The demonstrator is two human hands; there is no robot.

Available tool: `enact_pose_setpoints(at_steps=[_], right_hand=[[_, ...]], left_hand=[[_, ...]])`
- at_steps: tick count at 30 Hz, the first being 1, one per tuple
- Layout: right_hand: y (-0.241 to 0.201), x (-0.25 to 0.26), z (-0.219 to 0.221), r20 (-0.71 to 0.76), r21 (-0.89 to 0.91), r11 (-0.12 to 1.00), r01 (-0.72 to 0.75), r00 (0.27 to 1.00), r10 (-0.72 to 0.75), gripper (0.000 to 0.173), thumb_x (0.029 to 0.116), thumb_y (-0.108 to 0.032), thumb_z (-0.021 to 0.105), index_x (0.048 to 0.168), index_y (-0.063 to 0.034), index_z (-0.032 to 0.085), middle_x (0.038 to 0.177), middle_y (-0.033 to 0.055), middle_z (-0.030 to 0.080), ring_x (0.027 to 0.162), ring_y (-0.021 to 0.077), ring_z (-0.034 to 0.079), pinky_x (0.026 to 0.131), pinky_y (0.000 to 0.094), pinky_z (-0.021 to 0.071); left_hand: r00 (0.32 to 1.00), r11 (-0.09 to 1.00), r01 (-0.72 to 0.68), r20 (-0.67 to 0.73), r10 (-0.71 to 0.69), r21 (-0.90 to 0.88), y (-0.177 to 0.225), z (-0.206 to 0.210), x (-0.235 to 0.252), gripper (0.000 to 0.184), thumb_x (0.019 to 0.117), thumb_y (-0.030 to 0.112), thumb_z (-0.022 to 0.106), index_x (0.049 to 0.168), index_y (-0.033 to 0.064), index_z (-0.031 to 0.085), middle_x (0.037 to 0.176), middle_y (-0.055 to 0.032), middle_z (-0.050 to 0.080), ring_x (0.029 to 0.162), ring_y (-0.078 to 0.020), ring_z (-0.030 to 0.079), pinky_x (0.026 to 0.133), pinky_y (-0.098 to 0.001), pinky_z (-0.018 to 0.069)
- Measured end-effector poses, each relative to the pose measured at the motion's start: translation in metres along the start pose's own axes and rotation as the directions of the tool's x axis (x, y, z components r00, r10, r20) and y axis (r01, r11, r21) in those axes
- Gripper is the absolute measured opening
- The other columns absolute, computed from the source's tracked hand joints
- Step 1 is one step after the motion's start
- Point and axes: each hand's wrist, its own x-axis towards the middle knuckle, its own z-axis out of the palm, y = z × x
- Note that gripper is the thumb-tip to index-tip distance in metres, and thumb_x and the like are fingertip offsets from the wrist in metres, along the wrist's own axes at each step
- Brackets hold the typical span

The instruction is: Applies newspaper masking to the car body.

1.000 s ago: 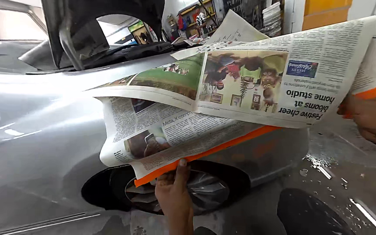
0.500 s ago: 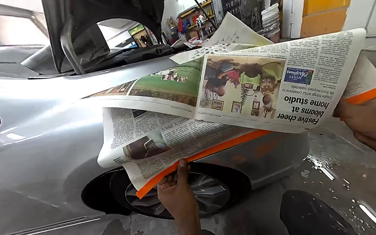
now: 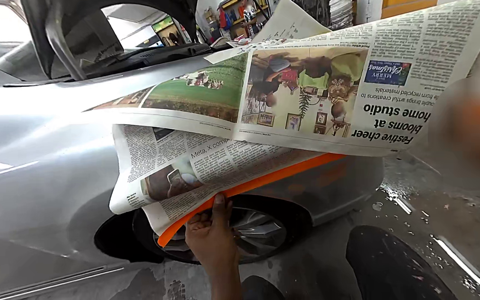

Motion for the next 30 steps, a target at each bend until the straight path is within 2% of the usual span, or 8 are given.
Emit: enact_pose_setpoints(at_steps=[9,15,20,23,25,27,29,30], right_hand=[[0.008,-0.010,0.009,0.004,-0.011,1.000,-0.007,1.000,0.007,0.051,0.0894,-0.008,0.076,0.135,-0.0060,0.053,0.118,0.0043,0.065,0.107,0.0043,0.065,0.098,0.0297,0.0549],[0.009,-0.010,0.016,-0.035,-0.065,0.996,-0.066,0.997,0.064,0.052,0.0870,-0.007,0.077,0.132,-0.0056,0.053,0.110,0.0041,0.063,0.094,0.0036,0.064,0.087,0.0302,0.0565],[0.015,-0.003,0.020,-0.022,-0.047,0.998,-0.044,0.999,0.043,0.047,0.0900,-0.007,0.076,0.132,-0.0046,0.055,0.115,0.0102,0.066,0.104,0.0128,0.067,0.096,0.0399,0.0561],[0.013,-0.004,0.021,-0.024,-0.063,0.997,-0.045,0.999,0.043,0.048,0.0899,-0.008,0.075,0.133,-0.0039,0.053,0.115,0.0093,0.065,0.104,0.0107,0.065,0.096,0.0383,0.0544],[0.015,-0.003,0.022,-0.026,-0.060,0.996,-0.067,0.997,0.066,0.043,0.0906,-0.010,0.075,0.129,-0.0038,0.056,0.111,0.0092,0.066,0.100,0.0119,0.067,0.093,0.0401,0.0560],[0.015,-0.002,0.023,-0.038,-0.073,0.992,-0.105,0.994,0.103,0.038,0.0930,-0.012,0.073,0.126,-0.0015,0.057,0.107,0.0133,0.067,0.097,0.0181,0.067,0.090,0.0466,0.0557],[0.016,-0.001,0.023,-0.060,-0.070,0.986,-0.154,0.987,0.150,0.033,0.0963,-0.012,0.070,0.124,0.0010,0.058,0.106,0.0183,0.067,0.097,0.0241,0.067,0.089,0.0528,0.0544],[0.016,-0.001,0.024,-0.058,-0.053,0.987,-0.151,0.987,0.148,0.030,0.0983,-0.012,0.067,0.124,0.0006,0.058,0.106,0.0162,0.066,0.097,0.0208,0.067,0.088,0.0494,0.0551]], left_hand=[[0.991,0.991,-0.112,-0.071,0.117,0.070,-0.012,0.009,-0.002,0.024,0.0849,-0.009,0.075,0.104,-0.0032,0.061,0.083,-0.0065,0.074,0.074,-0.0160,0.076,0.070,-0.0327,0.0672],[0.980,0.986,-0.156,-0.116,0.162,0.056,-0.019,0.015,-0.003,0.023,0.0846,-0.012,0.073,0.101,-0.0028,0.061,0.080,-0.0044,0.073,0.072,-0.0135,0.075,0.068,-0.0311,0.0665],[0.971,0.976,-0.211,-0.100,0.215,0.055,-0.025,0.016,-0.001,0.030,0.0806,-0.017,0.070,0.104,-0.0019,0.058,0.080,-0.0022,0.072,0.073,-0.0112,0.074,0.070,-0.0312,0.0663],[0.987,0.991,-0.118,-0.103,0.125,0.070,-0.029,0.010,0.000,0.049,0.0783,-0.018,0.068,0.121,-0.0039,0.049,0.092,-0.0074,0.067,0.081,-0.0120,0.072,0.073,-0.0309,0.0641],[0.999,0.986,0.047,0.000,-0.048,0.160,-0.026,-0.008,-0.004,0.037,0.0850,-0.014,0.066,0.118,-0.0096,0.052,0.091,-0.0119,0.065,0.078,-0.0144,0.069,0.070,-0.0324,0.0626],[0.900,0.846,0.177,0.266,-0.346,0.503,0.000,-0.022,-0.014,0.016,0.0943,0.007,0.069,0.100,-0.0073,0.066,0.074,-0.0084,0.069,0.062,-0.0137,0.067,0.060,-0.0298,0.0595],[0.576,0.698,0.020,0.563,-0.594,0.716,0.043,-0.014,-0.029,0.030,0.1003,0.031,0.065,0.105,0.0016,0.071,0.079,-0.0065,0.074,0.067,-0.0180,0.072,0.065,-0.0370,0.0623],[0.472,0.762,-0.047,0.687,-0.553,0.646,0.060,-0.005,-0.038,0.028,0.1003,0.028,0.066,0.109,0.0021,0.069,0.085,-0.0065,0.075,0.069,-0.0185,0.073,0.064,-0.0377,0.0631]])
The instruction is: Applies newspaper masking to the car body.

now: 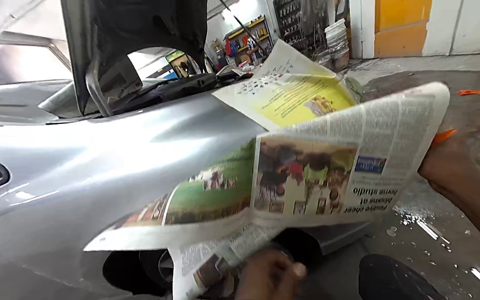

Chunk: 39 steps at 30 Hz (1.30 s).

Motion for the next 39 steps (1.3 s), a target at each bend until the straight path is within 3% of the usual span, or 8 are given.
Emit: enact_pose_setpoints(at_steps=[5,8,10,17,24,27,33,39], right_hand=[[-0.001,0.000,0.001,0.021,0.026,0.997,0.077,0.997,-0.078,0.033,0.1013,-0.015,0.057,0.129,0.0027,0.055,0.110,0.0155,0.066,0.100,0.0169,0.067,0.090,0.0441,0.0566],[-0.008,0.009,-0.002,0.018,-0.045,0.995,0.092,0.996,-0.091,0.031,0.1009,-0.015,0.061,0.130,-0.0032,0.061,0.107,0.0158,0.070,0.098,0.0223,0.070,0.089,0.0524,0.0571],[-0.010,0.013,-0.002,0.030,-0.090,0.992,0.093,0.995,-0.090,0.031,0.0981,-0.010,0.065,0.127,-0.0018,0.062,0.107,0.0209,0.070,0.099,0.0307,0.070,0.089,0.0607,0.0534],[-0.008,0.020,-0.002,0.059,-0.094,0.993,0.076,0.996,-0.071,0.035,0.0946,-0.011,0.070,0.126,0.0009,0.059,0.105,0.0242,0.067,0.094,0.0356,0.067,0.083,0.0635,0.0513],[-0.009,0.021,-0.001,0.103,-0.024,0.996,0.080,0.992,-0.077,0.033,0.0929,-0.012,0.073,0.122,-0.0025,0.059,0.097,0.0142,0.064,0.081,0.0209,0.061,0.073,0.0487,0.0527],[-0.019,0.020,0.002,0.117,0.032,0.993,0.117,0.986,-0.120,0.030,0.0950,-0.015,0.073,0.122,-0.0054,0.062,0.101,0.0084,0.068,0.083,0.0125,0.063,0.075,0.0399,0.0544],[-0.032,0.028,0.012,0.091,-0.072,0.994,0.078,0.993,-0.072,0.032,0.0950,-0.027,0.075,0.115,-0.0022,0.069,0.098,0.0193,0.071,0.086,0.0317,0.067,0.077,0.0592,0.0527],[-0.029,0.034,0.010,0.123,-0.054,0.995,0.083,0.990,-0.076,0.027,0.0947,-0.025,0.075,0.109,-0.0017,0.070,0.094,0.0179,0.070,0.085,0.0294,0.066,0.078,0.0584,0.0515]], left_hand=[[0.804,0.762,-0.354,-0.239,0.544,0.542,0.059,-0.029,0.006,0.094,0.0793,0.044,0.087,0.158,0.0216,0.041,0.148,-0.0101,0.052,0.110,-0.0182,0.070,0.077,-0.0388,0.0657],[0.703,0.421,-0.299,-0.101,0.704,0.856,0.051,-0.054,0.043,0.132,0.0541,0.070,0.087,0.164,0.0323,0.025,0.170,-0.0223,0.011,0.156,-0.0452,0.016,0.117,-0.0674,0.0299],[0.631,0.261,-0.230,-0.060,0.773,0.938,0.039,-0.067,0.066,0.140,0.0401,0.064,0.093,0.162,0.0342,0.032,0.170,-0.0209,0.016,0.156,-0.0457,0.014,0.118,-0.0744,0.0175],[0.527,0.036,-0.362,0.173,0.832,0.931,0.067,-0.147,0.085,0.041,0.0869,0.009,0.065,0.124,0.0248,0.074,0.145,-0.0007,0.061,0.144,-0.0294,0.047,0.116,-0.0639,0.0349],[0.393,0.059,-0.225,0.035,0.919,0.973,0.189,-0.211,0.080,0.025,0.1031,0.020,0.055,0.110,0.0108,0.077,0.110,-0.0149,0.074,0.115,-0.0394,0.063,0.098,-0.0626,0.0437],[0.486,0.127,-0.100,-0.063,0.872,0.987,0.242,-0.228,0.096,0.026,0.1031,0.029,0.057,0.111,0.0119,0.076,0.116,-0.0193,0.069,0.121,-0.0436,0.056,0.101,-0.0651,0.0372],[0.600,0.222,0.053,-0.209,0.772,0.974,0.281,-0.228,0.142,0.017,0.0991,0.019,0.066,0.110,0.0129,0.077,0.126,-0.0228,0.061,0.124,-0.0449,0.054,0.098,-0.0659,0.0444],[0.453,0.375,-0.050,-0.314,0.835,0.926,0.278,-0.208,0.156,0.021,0.0986,0.015,0.063,0.113,0.0023,0.072,0.133,-0.0258,0.055,0.117,-0.0415,0.059,0.098,-0.0597,0.0485]])
